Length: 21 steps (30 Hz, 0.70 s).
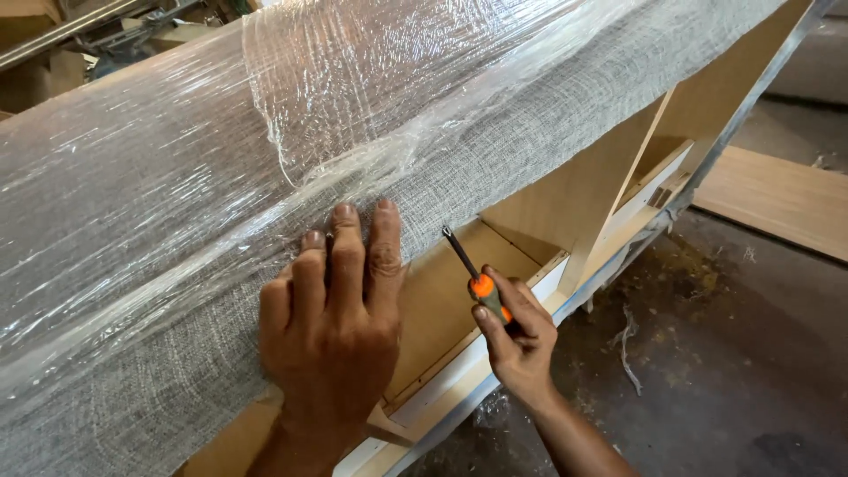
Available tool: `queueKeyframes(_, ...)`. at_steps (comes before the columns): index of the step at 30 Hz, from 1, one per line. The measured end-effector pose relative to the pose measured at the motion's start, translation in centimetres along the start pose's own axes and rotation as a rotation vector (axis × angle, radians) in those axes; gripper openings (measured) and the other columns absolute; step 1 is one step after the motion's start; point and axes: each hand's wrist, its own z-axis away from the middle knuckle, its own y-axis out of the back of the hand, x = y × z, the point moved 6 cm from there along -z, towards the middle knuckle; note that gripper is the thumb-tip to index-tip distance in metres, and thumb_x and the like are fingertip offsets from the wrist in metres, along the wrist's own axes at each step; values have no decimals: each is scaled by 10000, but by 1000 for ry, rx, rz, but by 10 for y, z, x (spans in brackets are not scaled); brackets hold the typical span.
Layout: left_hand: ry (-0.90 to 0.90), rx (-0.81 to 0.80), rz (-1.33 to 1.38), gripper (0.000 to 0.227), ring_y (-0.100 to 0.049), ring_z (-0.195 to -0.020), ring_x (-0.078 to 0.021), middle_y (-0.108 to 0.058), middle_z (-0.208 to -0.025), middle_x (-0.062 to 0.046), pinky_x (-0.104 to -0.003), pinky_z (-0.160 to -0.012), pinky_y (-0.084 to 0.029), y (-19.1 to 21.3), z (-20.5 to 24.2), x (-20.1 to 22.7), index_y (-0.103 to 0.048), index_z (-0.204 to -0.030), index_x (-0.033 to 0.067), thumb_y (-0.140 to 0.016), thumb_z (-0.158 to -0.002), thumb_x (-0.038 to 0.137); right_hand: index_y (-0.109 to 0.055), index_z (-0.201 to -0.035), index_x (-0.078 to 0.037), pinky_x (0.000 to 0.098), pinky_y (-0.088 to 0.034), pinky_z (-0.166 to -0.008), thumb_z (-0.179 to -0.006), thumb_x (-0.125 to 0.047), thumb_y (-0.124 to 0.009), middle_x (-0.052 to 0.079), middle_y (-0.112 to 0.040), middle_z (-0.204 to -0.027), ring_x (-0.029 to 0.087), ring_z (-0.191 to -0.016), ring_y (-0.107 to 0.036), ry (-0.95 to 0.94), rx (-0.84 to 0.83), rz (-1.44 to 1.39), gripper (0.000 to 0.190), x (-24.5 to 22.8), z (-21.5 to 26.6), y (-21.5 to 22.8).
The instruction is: Removing staples from a wooden furniture frame using a screwdriver as a prying tool
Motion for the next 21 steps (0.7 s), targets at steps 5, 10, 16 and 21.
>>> queueKeyframes(5,4,-8,-7,247,-715,-935,-185,-790,-1200,-21,-305,-732,-433,-1,2,0,-778,-1277,242,-606,-1111,304,-602,-1351,53,322,-508,-638,-1020,-270,-647,167,-685,-1006,198,-728,-594,-279,-196,-598,465,9,10,-16)
queueKeyframes(10,3,-10,-2,215,-715,-943,-186,-788,-1202,-17,-307,-739,-433,-1,2,0,-772,-1283,237,-668,-1104,294,-613,-1289,70,285,-483,-420,-1048,-276,-666,152,-670,-875,175,-509,-541,-484,-347,-1153,425,2,16,-37)
queueKeyframes(16,2,12,-14,217,-715,-930,-176,-794,-1181,-4,-304,-729,-442,0,1,1,-780,-1262,244,-630,-1107,265,-647,-1104,-60,278,-472,-718,-842,-106,-793,62,-649,-1051,147,-861,-574,-262,-9,-162,303,-20,11,-14)
queueKeyframes(21,-5,12,3,219,-720,-929,-185,-795,-1192,-23,-306,-720,-436,-1,1,1,-785,-1262,224,-632,-1108,247,-713,-1218,71,233,-292,-459,-996,-302,-644,101,-697,-835,94,-527,-395,-407,-17,-488,440,-9,17,-11)
